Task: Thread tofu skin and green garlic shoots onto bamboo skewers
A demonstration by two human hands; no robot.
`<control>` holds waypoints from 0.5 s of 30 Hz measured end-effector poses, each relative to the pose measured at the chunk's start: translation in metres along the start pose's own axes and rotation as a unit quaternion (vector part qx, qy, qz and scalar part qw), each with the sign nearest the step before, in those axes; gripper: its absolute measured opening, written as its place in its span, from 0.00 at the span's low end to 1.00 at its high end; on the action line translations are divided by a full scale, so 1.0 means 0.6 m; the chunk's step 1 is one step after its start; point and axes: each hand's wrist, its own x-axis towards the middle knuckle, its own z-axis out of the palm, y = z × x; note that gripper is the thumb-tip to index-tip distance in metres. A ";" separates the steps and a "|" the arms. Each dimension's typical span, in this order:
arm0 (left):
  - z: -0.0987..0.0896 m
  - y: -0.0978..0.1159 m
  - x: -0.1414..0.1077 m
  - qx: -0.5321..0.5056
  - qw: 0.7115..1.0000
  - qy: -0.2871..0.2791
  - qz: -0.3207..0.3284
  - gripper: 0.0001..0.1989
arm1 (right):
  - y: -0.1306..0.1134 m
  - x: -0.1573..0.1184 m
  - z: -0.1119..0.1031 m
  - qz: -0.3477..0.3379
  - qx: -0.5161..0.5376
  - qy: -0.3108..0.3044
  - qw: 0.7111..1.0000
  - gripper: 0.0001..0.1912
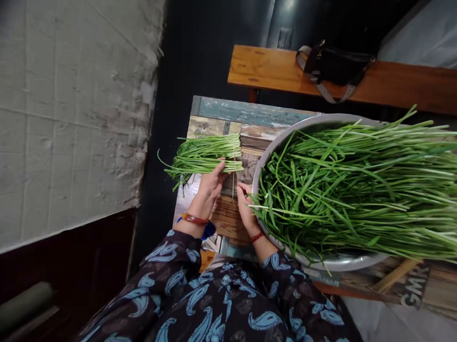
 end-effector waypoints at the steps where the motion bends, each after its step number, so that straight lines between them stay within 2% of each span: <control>1: 0.000 -0.001 0.007 -0.003 1.000 0.010 -0.001 0.12 | 0.001 0.002 0.002 -0.008 -0.014 -0.001 1.000 0.12; 6: 0.004 -0.002 0.017 -0.023 0.999 0.041 0.007 0.19 | 0.006 0.009 0.015 -0.009 -0.031 -0.010 0.999 0.11; 11: 0.003 -0.010 -0.009 -0.027 0.999 0.020 0.016 0.18 | 0.008 0.012 0.022 -0.022 -0.058 -0.012 0.998 0.10; 15: -0.004 -0.017 -0.022 0.010 1.000 -0.006 -0.012 0.17 | 0.005 0.018 0.024 -0.056 -0.078 -0.009 0.995 0.10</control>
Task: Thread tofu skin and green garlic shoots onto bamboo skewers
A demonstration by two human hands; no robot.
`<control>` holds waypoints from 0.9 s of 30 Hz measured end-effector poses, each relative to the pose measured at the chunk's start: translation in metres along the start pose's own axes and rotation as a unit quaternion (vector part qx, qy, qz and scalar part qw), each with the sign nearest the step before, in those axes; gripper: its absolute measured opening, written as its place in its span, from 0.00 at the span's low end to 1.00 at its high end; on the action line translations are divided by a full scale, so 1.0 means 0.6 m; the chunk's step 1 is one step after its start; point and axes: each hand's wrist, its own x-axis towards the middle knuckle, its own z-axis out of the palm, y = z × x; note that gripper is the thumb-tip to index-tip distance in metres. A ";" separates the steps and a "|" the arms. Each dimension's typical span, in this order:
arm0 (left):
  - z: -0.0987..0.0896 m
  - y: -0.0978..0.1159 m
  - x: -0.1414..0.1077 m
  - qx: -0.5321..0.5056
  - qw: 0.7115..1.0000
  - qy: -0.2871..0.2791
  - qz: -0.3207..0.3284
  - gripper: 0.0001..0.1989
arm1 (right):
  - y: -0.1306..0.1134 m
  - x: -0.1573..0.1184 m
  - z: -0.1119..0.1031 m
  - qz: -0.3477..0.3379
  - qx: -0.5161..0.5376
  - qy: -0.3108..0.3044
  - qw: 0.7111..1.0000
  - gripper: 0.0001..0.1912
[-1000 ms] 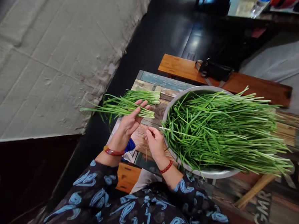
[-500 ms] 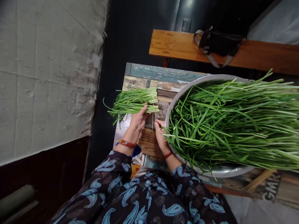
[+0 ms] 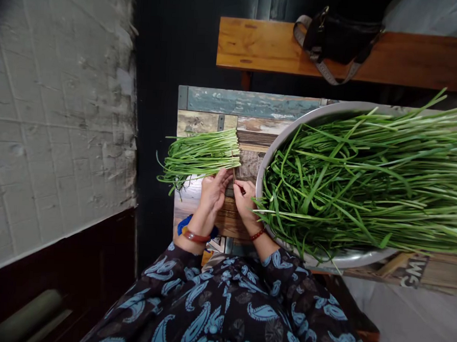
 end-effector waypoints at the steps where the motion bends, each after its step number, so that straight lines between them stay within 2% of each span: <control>1: -0.001 0.000 0.001 0.007 1.000 -0.003 -0.007 0.16 | -0.001 0.002 0.001 -0.001 -0.003 0.000 1.000 0.09; 10: 0.002 0.003 0.020 0.027 0.999 0.024 -0.035 0.07 | -0.003 0.006 0.004 0.003 -0.003 0.006 1.000 0.09; 27: 0.001 0.004 0.020 0.016 0.997 0.031 -0.065 0.08 | -0.001 0.011 0.004 0.019 -0.044 -0.014 0.999 0.07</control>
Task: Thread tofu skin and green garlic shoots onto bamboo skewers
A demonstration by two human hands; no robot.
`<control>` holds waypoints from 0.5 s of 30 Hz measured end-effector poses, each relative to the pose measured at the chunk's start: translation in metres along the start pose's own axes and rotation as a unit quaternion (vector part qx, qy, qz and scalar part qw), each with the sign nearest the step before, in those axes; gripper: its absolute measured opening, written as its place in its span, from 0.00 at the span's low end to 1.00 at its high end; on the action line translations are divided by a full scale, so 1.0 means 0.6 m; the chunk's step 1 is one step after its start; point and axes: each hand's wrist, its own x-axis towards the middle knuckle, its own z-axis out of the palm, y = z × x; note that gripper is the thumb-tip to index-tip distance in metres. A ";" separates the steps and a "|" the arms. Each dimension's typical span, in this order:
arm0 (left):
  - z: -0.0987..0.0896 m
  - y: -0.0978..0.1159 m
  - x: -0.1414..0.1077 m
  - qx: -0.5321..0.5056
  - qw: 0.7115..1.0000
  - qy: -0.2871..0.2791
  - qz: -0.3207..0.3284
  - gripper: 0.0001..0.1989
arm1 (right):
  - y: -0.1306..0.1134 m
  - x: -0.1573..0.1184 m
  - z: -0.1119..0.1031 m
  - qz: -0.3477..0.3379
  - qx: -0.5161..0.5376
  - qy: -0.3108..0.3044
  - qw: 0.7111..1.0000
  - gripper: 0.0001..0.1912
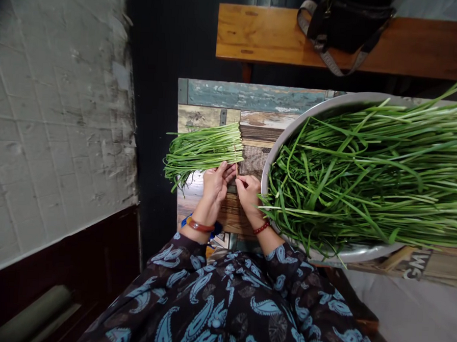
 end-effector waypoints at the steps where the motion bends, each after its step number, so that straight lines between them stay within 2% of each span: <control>1: 0.000 0.000 0.000 0.000 1.000 -0.001 0.000 0.08 | 0.000 0.000 0.000 0.000 -0.004 -0.001 1.000 0.07; 15: 0.004 0.005 -0.002 0.000 1.000 0.001 -0.001 0.08 | -0.005 0.001 0.000 -0.018 -0.019 -0.001 1.000 0.07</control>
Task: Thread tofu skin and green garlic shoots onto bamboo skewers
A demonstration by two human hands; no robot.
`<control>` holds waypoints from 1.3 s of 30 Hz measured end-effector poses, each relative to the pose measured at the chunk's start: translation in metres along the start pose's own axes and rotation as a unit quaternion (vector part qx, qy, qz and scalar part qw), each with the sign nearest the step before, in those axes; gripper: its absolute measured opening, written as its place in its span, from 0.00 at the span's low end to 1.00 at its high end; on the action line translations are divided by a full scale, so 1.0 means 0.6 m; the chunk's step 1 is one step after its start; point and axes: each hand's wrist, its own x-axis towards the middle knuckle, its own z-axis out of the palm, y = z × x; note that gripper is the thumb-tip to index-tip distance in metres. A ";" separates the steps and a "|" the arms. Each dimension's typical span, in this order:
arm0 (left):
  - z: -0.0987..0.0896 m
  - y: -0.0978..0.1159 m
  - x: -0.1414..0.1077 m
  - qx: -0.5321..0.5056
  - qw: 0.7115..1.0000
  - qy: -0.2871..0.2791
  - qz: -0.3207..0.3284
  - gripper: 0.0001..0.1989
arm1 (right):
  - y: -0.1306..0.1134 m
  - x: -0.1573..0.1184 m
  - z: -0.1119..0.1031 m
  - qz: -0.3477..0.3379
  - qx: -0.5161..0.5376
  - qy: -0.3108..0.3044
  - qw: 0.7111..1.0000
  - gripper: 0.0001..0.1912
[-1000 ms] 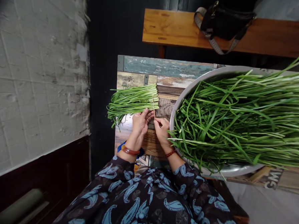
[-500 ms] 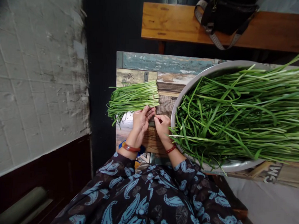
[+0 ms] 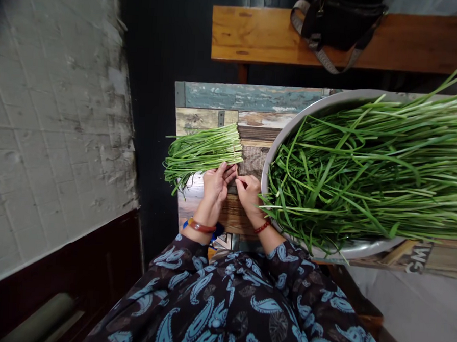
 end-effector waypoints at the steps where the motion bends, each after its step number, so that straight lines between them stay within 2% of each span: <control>1: 0.000 0.000 -0.001 0.001 1.000 0.003 -0.001 0.08 | 0.000 -0.001 -0.001 0.000 0.002 0.002 1.000 0.07; 14: -0.005 0.000 -0.009 -0.006 1.000 -0.017 0.008 0.10 | -0.008 -0.003 -0.009 -0.013 0.028 0.017 0.999 0.08; 18: -0.021 0.013 -0.042 -0.047 0.998 -0.050 0.013 0.09 | -0.036 -0.022 -0.022 -0.029 0.060 0.031 0.997 0.08; 21: -0.034 0.039 -0.090 -0.076 0.994 -0.077 0.002 0.08 | -0.078 -0.049 -0.046 -0.048 0.091 0.002 0.995 0.08; 25: -0.029 0.076 -0.172 -0.090 0.989 -0.120 -0.008 0.10 | -0.146 -0.085 -0.105 -0.055 0.128 -0.036 0.990 0.08; 31: 0.021 0.102 -0.288 -0.098 0.969 -0.228 -0.002 0.19 | -0.221 -0.139 -0.233 -0.090 0.147 -0.051 0.984 0.07; 35: 0.063 0.095 -0.365 -0.101 0.939 -0.326 0.034 0.22 | -0.231 -0.179 -0.325 -0.121 0.165 -0.058 0.977 0.08; 39: 0.111 0.050 -0.440 -0.090 0.933 -0.337 0.083 0.23 | -0.198 -0.205 -0.422 -0.139 0.182 -0.065 0.971 0.08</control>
